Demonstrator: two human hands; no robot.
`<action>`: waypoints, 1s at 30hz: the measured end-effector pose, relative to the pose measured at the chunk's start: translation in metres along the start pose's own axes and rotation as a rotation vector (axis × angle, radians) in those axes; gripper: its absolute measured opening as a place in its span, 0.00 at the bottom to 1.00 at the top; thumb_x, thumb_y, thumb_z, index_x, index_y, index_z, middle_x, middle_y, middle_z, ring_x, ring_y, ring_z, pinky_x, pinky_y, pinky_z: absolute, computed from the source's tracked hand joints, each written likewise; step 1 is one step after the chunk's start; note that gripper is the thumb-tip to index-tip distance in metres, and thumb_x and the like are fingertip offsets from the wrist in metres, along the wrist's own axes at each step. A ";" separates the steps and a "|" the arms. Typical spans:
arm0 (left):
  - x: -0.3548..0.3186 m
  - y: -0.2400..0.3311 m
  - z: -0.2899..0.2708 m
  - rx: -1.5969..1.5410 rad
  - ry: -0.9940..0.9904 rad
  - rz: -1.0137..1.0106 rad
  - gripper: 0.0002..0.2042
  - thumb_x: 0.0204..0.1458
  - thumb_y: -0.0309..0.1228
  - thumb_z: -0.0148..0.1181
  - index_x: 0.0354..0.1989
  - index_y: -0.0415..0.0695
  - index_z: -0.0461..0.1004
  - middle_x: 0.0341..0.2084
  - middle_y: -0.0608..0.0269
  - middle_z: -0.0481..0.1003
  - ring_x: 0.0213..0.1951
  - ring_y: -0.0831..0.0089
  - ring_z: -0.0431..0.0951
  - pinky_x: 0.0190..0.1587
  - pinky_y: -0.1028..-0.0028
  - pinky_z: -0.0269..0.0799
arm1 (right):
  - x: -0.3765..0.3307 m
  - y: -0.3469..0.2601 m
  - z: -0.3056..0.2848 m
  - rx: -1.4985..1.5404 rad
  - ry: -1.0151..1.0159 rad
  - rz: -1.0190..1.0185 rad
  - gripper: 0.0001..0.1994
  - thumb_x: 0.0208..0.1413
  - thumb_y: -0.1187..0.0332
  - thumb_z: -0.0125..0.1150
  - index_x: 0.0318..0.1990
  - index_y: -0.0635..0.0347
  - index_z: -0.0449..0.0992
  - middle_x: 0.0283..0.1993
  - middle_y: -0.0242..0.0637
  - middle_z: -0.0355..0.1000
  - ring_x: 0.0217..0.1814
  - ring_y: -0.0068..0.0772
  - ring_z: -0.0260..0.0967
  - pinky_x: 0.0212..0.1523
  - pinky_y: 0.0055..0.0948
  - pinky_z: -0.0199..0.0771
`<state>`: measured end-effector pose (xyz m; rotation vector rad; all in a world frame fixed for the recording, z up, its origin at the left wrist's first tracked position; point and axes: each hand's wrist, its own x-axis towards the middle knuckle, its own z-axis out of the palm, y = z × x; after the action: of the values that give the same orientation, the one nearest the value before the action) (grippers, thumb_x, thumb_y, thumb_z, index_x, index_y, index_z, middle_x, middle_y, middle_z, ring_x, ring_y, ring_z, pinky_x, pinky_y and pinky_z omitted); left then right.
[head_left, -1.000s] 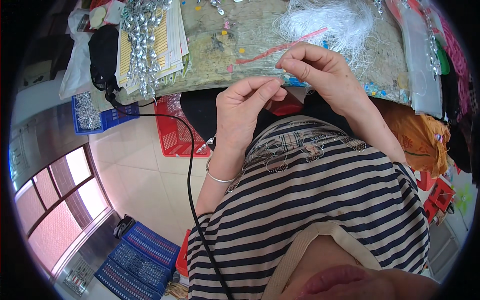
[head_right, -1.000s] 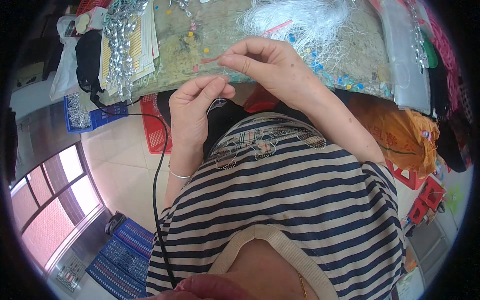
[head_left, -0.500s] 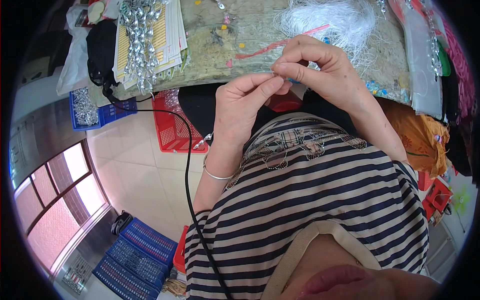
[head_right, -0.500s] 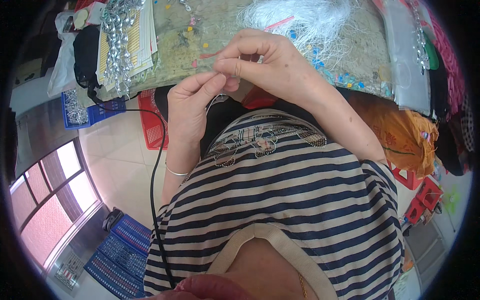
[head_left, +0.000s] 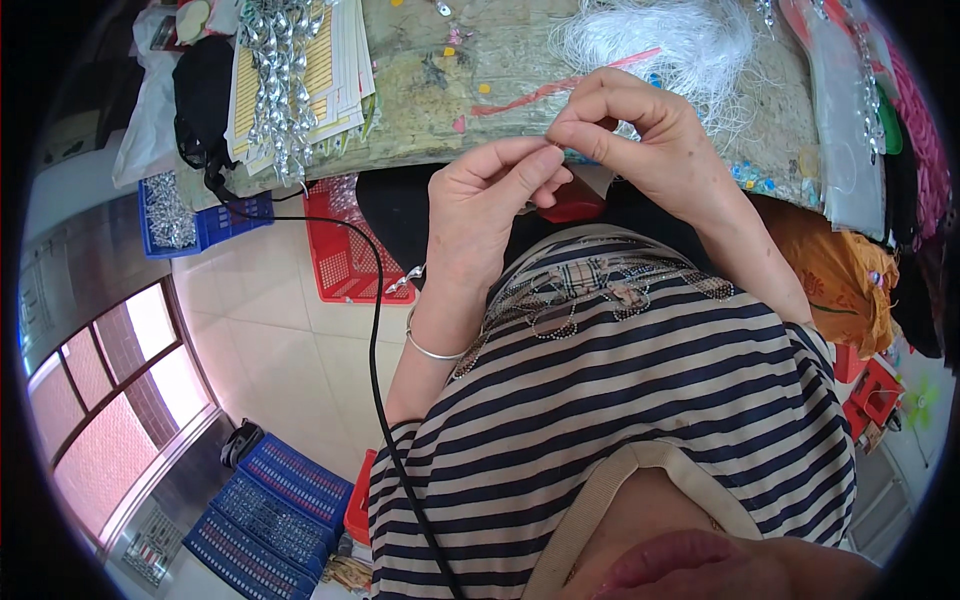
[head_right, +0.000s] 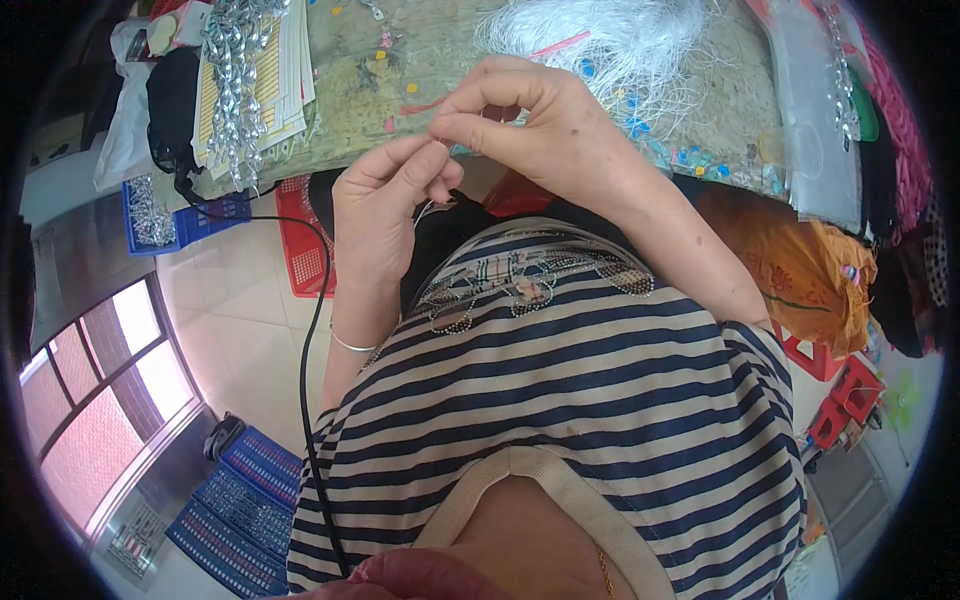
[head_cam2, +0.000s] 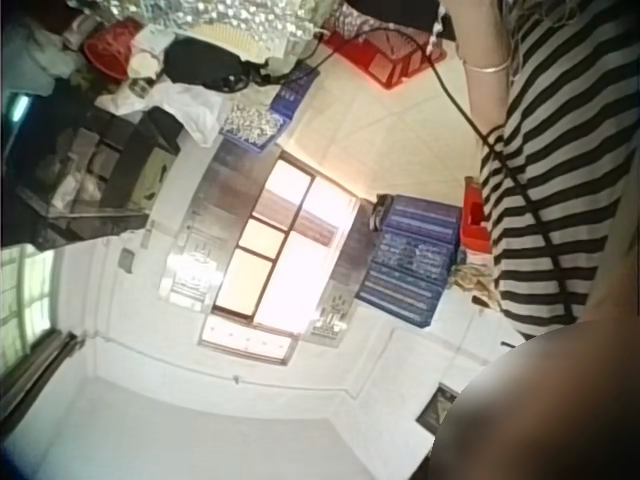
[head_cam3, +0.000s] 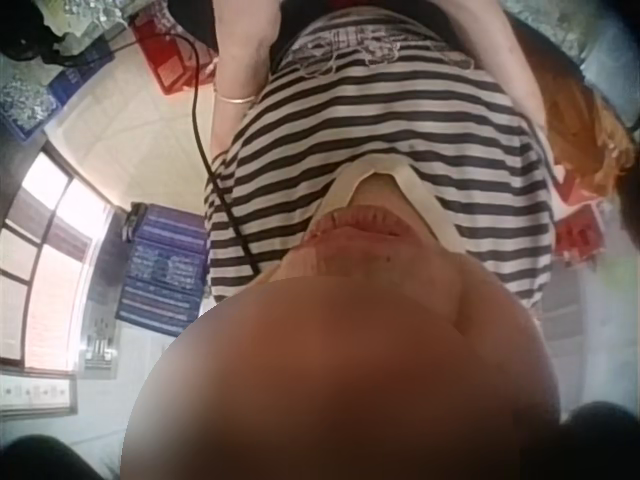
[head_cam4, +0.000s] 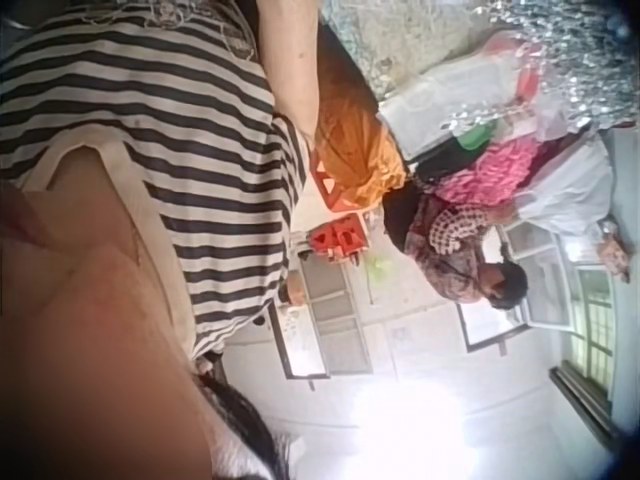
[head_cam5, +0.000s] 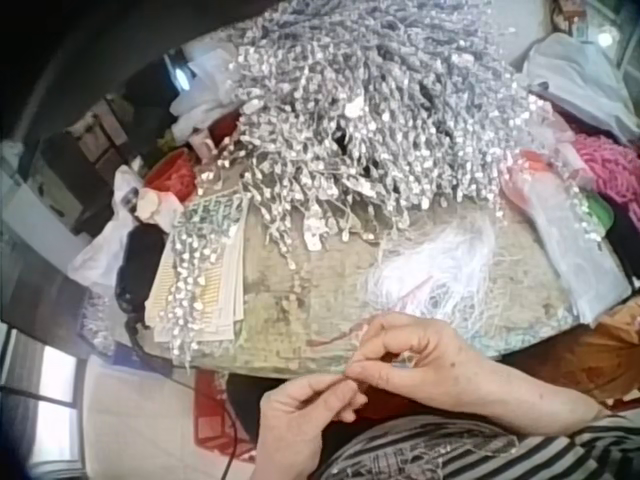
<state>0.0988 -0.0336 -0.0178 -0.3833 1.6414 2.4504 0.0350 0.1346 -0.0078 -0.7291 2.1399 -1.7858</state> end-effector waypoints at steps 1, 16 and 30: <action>0.001 -0.001 0.000 -0.012 0.015 0.026 0.07 0.51 0.24 0.60 0.36 0.34 0.76 0.25 0.59 0.77 0.22 0.81 0.72 0.31 0.82 0.71 | -0.001 0.000 0.000 0.019 0.013 0.016 0.04 0.51 0.74 0.61 0.34 0.62 0.79 0.33 0.28 0.70 0.35 0.18 0.64 0.38 0.19 0.64; 0.000 -0.002 0.004 0.013 0.022 0.021 0.06 0.51 0.24 0.60 0.34 0.34 0.77 0.22 0.63 0.75 0.20 0.85 0.66 0.28 0.83 0.68 | -0.004 0.008 0.002 0.197 0.060 0.141 0.05 0.55 0.72 0.59 0.34 0.63 0.78 0.33 0.28 0.69 0.37 0.17 0.64 0.41 0.18 0.64; -0.002 -0.003 0.002 0.024 0.038 0.022 0.05 0.50 0.23 0.60 0.34 0.35 0.77 0.23 0.63 0.76 0.22 0.83 0.69 0.27 0.85 0.63 | -0.014 0.010 -0.006 0.295 -0.015 0.180 0.13 0.60 0.61 0.53 0.42 0.60 0.79 0.39 0.28 0.71 0.44 0.20 0.65 0.47 0.20 0.63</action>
<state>0.1012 -0.0310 -0.0187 -0.4139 1.6978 2.4508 0.0419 0.1486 -0.0177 -0.4601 1.8109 -1.9304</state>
